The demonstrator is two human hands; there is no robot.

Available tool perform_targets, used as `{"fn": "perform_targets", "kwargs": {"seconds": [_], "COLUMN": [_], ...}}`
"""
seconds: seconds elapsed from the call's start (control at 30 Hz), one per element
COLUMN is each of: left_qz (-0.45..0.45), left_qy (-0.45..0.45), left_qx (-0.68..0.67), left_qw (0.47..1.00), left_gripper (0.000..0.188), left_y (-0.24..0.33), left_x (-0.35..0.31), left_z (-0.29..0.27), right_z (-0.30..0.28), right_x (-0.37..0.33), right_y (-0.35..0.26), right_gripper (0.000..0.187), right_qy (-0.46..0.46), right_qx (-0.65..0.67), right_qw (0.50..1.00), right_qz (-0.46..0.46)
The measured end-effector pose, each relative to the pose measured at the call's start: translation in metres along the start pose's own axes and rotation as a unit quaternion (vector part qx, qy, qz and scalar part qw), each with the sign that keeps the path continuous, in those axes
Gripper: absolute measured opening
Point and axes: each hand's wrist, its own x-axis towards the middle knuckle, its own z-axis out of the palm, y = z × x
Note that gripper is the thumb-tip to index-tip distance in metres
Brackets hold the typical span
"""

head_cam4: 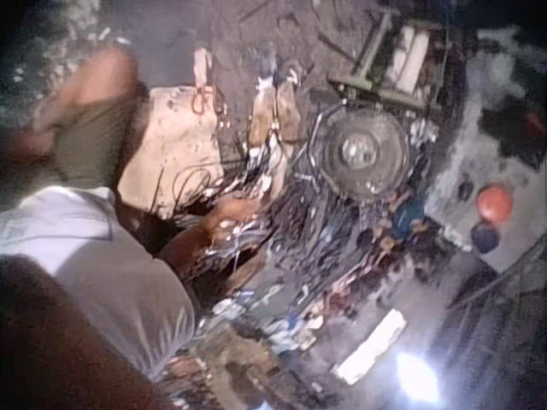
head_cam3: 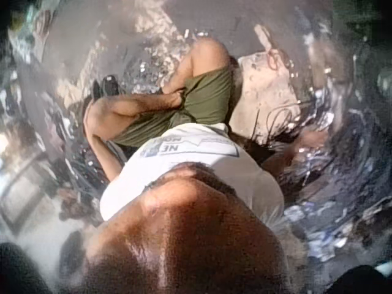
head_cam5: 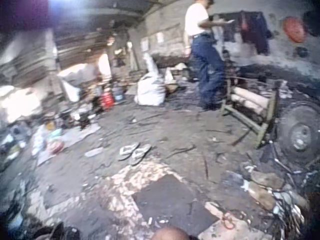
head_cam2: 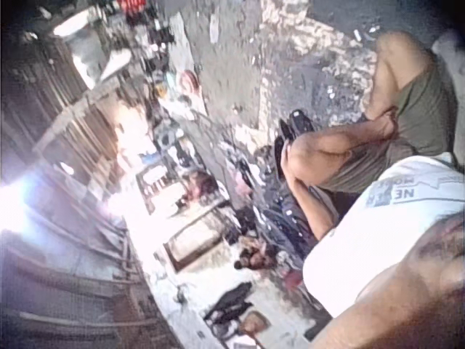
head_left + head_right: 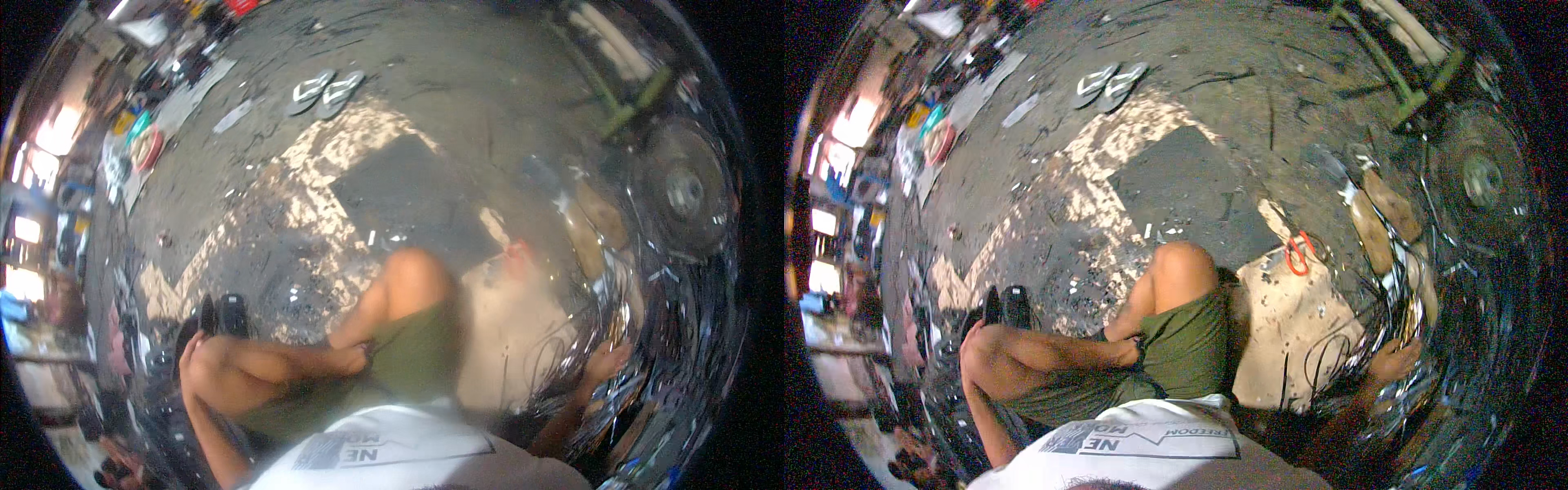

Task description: The person sits on the floor and uses a brush to scrub the soles of black slippers. They dip the brush into a small container of liquid and repeatedly scrub each slipper before placing it aside.

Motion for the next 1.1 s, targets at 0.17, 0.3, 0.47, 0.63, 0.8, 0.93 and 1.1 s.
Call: {"fn": "perform_targets", "kwargs": {"seconds": [0.17,0.3,0.47,0.63,0.8,0.93,1.1], "left_qz": [-0.098,-0.161,-0.244,-0.244,-0.116,-0.068,0.046], "left_qy": [0.009,0.077,0.164,0.202,0.301,0.421,0.281], "left_qx": [-0.011,0.061,-0.013,-0.143,-0.314,-0.210,-0.099], "left_qw": [0.995,0.982,0.956,0.938,0.893,0.880,0.953], "left_gripper": [0.041,0.041,0.041,0.040,0.042,0.050,0.044], "left_y": [-0.053,-0.038,-0.027,0.011,-0.063,-0.031,0.035], "left_x": [-0.006,-0.084,-0.149,-0.085,-0.157,-0.199,-0.094], "left_z": [0.034,0.029,0.067,0.088,0.113,0.044,0.046], "right_z": [0.031,-0.011,0.033,0.052,0.007,-0.042,0.104], "right_x": [-0.032,-0.096,-0.135,-0.140,-0.100,-0.029,-0.069], "right_y": [-0.204,-0.301,-0.290,-0.281,-0.323,-0.398,-0.434], "right_gripper": [0.065,0.069,0.056,0.050,0.055,0.050,0.066], "right_qy": [-0.210,-0.358,-0.251,-0.190,-0.303,-0.257,-0.371], "right_qx": [0.265,0.356,0.173,0.234,0.359,0.440,0.594], "right_qw": [0.919,0.749,0.811,0.810,0.761,0.742,0.580], "right_qz": [-0.200,-0.429,-0.499,-0.502,-0.447,-0.436,-0.416]}}
